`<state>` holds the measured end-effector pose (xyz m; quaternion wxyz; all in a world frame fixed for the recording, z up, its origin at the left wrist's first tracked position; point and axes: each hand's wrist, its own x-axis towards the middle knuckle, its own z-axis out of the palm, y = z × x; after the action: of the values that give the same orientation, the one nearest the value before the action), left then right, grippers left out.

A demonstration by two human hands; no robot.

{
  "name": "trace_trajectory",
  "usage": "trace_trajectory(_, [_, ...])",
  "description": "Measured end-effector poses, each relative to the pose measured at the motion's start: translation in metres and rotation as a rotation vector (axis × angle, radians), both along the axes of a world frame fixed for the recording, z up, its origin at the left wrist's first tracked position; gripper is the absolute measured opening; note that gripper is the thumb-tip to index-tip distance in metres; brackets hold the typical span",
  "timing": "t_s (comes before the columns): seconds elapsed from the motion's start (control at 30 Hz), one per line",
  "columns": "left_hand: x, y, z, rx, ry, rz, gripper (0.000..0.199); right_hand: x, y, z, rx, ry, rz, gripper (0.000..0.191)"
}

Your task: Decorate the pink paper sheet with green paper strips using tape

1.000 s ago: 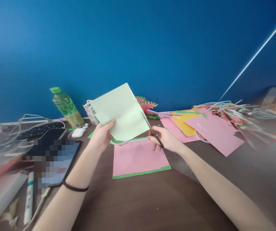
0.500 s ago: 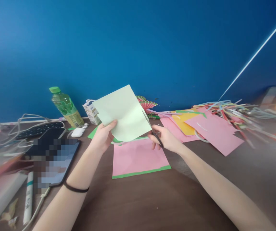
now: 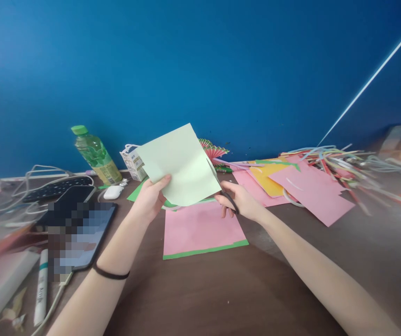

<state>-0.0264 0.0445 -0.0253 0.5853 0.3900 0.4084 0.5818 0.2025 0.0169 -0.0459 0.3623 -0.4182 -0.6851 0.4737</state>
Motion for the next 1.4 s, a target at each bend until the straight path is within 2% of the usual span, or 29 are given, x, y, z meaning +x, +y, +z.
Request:
trace_trajectory(0.37, [0.0009, 0.0005, -0.0022, 0.006, 0.006, 0.0, 0.037, -0.0006, -0.0019, 0.0039, 0.032, -0.038, -0.019, 0.024])
trace_trajectory(0.8, [-0.0004, 0.0014, -0.0046, 0.01, -0.007, -0.018, 0.04, -0.0007, -0.003, 0.0062, 0.05, 0.016, 0.038, 0.019])
trace_trajectory(1.17, [0.0002, 0.0011, -0.0039, 0.005, 0.03, -0.036, 0.038, -0.0036, -0.0028, 0.0014, 0.036, 0.072, -0.026, 0.023])
trace_trajectory(1.4, [-0.0004, 0.0003, -0.0041, -0.006, 0.025, -0.049, 0.038, -0.004, -0.0028, 0.0014, 0.044, 0.038, -0.053, 0.011])
